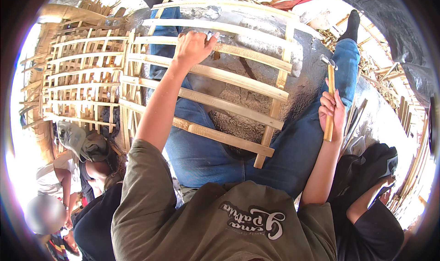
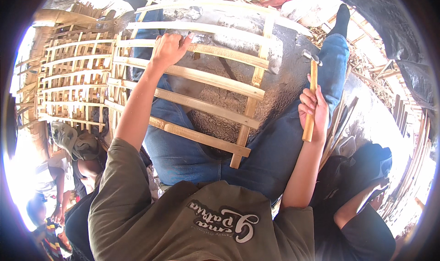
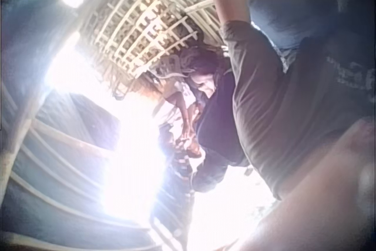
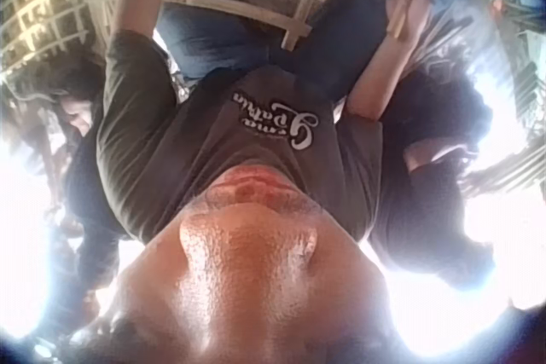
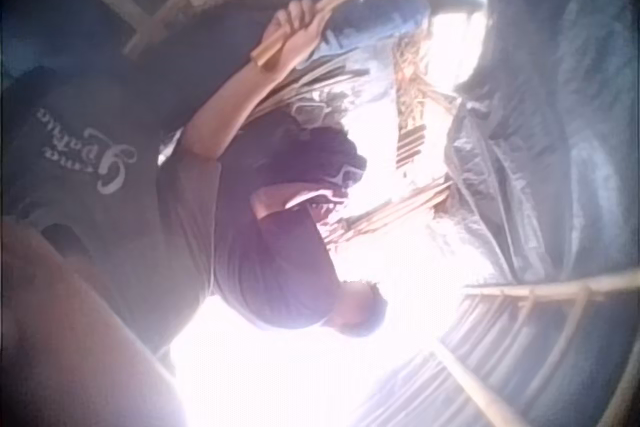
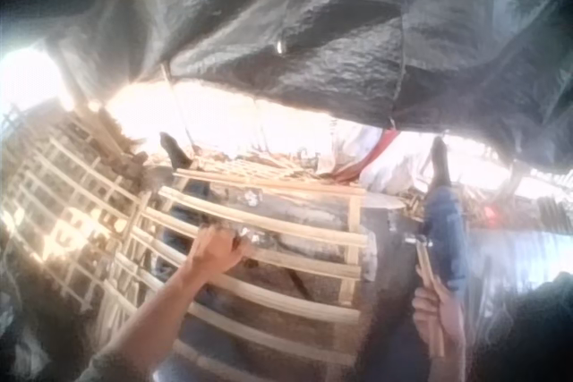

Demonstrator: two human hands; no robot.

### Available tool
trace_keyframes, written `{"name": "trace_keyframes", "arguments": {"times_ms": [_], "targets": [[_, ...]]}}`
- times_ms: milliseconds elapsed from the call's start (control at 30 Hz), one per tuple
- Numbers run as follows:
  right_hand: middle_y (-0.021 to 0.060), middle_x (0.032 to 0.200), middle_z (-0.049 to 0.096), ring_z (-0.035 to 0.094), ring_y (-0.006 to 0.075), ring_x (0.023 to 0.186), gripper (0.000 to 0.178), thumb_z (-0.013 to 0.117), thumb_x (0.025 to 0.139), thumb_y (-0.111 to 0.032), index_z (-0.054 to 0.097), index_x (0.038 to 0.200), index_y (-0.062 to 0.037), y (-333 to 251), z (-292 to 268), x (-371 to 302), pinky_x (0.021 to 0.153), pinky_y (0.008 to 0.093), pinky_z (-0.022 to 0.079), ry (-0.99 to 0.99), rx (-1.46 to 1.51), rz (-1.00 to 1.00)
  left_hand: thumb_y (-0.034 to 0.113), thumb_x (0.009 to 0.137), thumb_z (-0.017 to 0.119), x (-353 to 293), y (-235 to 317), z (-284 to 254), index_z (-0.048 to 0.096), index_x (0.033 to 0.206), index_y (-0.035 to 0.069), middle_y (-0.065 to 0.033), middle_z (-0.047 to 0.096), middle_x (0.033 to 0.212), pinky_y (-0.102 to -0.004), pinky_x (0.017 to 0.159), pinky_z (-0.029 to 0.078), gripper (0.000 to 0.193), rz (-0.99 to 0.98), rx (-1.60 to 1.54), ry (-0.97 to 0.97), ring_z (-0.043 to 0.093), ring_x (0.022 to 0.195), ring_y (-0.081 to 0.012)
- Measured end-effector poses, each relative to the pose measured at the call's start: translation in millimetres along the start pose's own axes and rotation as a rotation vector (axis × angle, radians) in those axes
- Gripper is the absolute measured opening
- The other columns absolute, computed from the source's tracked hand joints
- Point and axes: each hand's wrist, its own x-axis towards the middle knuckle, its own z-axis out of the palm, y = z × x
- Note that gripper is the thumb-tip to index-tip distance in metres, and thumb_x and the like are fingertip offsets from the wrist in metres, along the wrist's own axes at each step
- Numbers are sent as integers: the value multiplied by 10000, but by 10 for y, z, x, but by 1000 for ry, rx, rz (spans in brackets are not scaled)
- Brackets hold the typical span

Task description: The person sits on the ground and assembles a wooden lattice structure by hand. They place thin wooden slats across a frame and secure them using a hammer and nails.

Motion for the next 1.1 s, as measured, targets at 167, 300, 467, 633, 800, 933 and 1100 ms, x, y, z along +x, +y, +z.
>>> {"name": "trace_keyframes", "arguments": {"times_ms": [167, 300, 467, 633, 800, 933, 1100], "targets": [[-36, 761, 340, 339, 24, 615, 442, 441, 1084, -219, 357, 1482, -48, -7, 6, 1, 486, 159, 336, 0, 14, 15, 509, 954, 579, -22, 17, -3, 635, 601, 6, -201, 618, 578, -483, 647, 531, 617, -13, 20, 17, 631, 575, -391], [-35, 762, 342, 338, 24, 617, 440, 445, 1083, -218, 361, 1481, -49, -14, -14, 17, 487, 158, 336, -3, 23, 26, 517, 951, 579, -26, -7, 2, 664, 600, 12, -164, 609, 522, -496, 669, 529, 621, -15, -19, 39, 642, 548, -378], [-34, 758, 342, 336, 22, 615, 438, 449, 1082, -215, 368, 1475, -40, -7, 29, 12, 485, 153, 334, 20, -15, 6, 527, 949, 578, -4, 41, -27, 630, 592, -3, -202, 618, 577, -474, 625, 533, 641, -37, 19, -5, 634, 573, -389], [-34, 755, 340, 337, 21, 611, 453, 448, 1081, -216, 356, 1482, -25, 6, 31, 13, 480, 152, 334, 19, -9, 3, 494, 939, 615, -28, -3, -3, 631, 588, -7, -195, 603, 540, -461, 577, 535, 611, -18, 19, 44, 619, 516, -383], [-35, 752, 336, 335, 21, 605, 457, 435, 1085, -218, 350, 1488, -19, 5, 22, 8, 478, 153, 336, 16, -18, -9, 474, 933, 632, -31, 4, -51, 640, 598, -2, -193, 597, 527, -461, 564, 536, 583, 0, 29, 68, 619, 497, -377], [-28, 760, 336, 337, 25, 600, 466, 419, 1091, -215, 328, 1499, -11, 21, 43, 3, 473, 154, 347, 24, -32, -20, 485, 936, 620, -35, -41, -45, 646, 608, 0, -196, 602, 532, -466, 575, 543, 586, 19, 57, 100, 631, 512, -379], [-13, 774, 341, 344, 30, 595, 492, 403, 1096, -211, 282, 1522, 5, 22, 76, -3, 466, 156, 364, 49, -33, -32, 494, 940, 609, -23, -42, -40, 645, 608, 0, -201, 611, 549, -476, 597, 548, 596, 10, 59, 74, 642, 535, -384]]}}
